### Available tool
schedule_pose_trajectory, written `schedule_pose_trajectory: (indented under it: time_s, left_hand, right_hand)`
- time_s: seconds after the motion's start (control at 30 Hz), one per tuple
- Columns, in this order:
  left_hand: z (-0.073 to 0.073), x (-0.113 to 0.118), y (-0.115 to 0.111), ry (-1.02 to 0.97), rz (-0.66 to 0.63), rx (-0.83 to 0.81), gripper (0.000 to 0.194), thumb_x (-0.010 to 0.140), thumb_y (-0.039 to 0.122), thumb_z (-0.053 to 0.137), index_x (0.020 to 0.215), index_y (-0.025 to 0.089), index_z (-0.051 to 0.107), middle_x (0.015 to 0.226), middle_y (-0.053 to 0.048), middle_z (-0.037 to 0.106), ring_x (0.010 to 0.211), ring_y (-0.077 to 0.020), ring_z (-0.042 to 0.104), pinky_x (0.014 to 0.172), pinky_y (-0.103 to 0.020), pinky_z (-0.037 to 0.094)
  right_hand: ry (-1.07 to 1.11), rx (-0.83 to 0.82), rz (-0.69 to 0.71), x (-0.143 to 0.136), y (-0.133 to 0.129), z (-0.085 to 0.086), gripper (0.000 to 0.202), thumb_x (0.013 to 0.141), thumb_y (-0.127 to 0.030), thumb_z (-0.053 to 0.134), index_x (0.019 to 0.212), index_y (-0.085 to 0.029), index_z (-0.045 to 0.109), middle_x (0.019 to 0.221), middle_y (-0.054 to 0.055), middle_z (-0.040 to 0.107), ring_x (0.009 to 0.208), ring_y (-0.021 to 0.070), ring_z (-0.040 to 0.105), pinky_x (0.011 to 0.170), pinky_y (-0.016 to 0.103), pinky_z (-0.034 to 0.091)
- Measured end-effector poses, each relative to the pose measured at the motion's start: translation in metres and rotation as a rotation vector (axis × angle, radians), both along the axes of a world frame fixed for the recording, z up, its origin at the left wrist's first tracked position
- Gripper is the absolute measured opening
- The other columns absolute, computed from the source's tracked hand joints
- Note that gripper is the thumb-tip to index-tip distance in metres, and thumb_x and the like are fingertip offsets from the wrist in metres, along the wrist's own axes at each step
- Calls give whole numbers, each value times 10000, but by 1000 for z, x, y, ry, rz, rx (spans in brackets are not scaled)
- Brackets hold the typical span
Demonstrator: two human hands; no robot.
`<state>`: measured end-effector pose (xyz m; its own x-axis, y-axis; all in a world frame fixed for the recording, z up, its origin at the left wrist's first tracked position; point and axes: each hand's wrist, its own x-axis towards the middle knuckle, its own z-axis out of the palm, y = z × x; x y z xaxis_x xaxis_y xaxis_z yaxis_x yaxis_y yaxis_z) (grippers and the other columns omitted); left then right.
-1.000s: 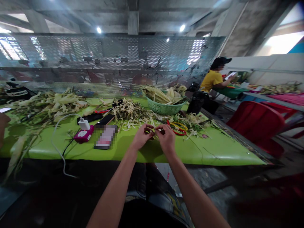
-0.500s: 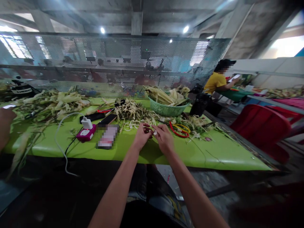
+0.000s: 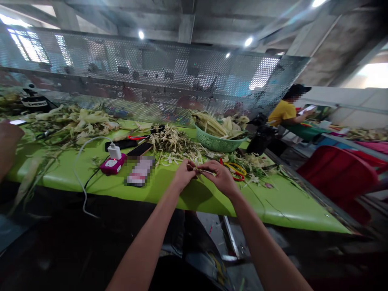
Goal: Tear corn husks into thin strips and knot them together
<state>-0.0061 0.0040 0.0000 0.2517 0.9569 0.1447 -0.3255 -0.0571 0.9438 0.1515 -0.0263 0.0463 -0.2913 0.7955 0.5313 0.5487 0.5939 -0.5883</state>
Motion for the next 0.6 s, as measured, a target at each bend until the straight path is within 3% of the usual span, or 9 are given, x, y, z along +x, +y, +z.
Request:
schedule_pose_trajectory:
  time_s: [0.2, 0.37, 0.5, 0.6]
  left_hand:
    - [2, 1, 0, -10, 19, -34, 295, 654, 207, 727, 782, 182, 463, 683, 42, 515, 600, -67, 508, 564, -187, 419]
    - [4, 0, -1, -12, -11, -25, 343, 631, 290, 764, 783, 173, 480, 662, 45, 511, 570, -66, 483, 540, -197, 386]
    - [4, 2, -1, -24, -24, -20, 427, 576, 357, 809, 774, 178, 476, 650, 52, 508, 556, -68, 470, 535, -209, 359]
    - [0, 5, 1, -33, 4, -55, 419, 574, 292, 808, 771, 188, 454, 653, 58, 513, 546, -65, 465, 527, -205, 348]
  right_hand:
    - [-104, -79, 94, 8, 2, 11, 231, 831, -357, 624, 1005, -257, 740, 942, 63, 681, 883, 209, 627, 814, 339, 484]
    - [-160, -148, 144, 11, 5, 18, 245, 839, -373, 609, 1004, -251, 743, 925, 64, 681, 866, 206, 629, 801, 329, 480]
    - [-94, -133, 126, 8, 9, 18, 241, 794, -423, 653, 878, -223, 759, 829, 52, 662, 776, 191, 623, 731, 311, 483]
    - [41, -209, 143, 4, 11, 14, 284, 808, -451, 624, 870, -205, 751, 845, 52, 656, 671, 163, 608, 646, 299, 491]
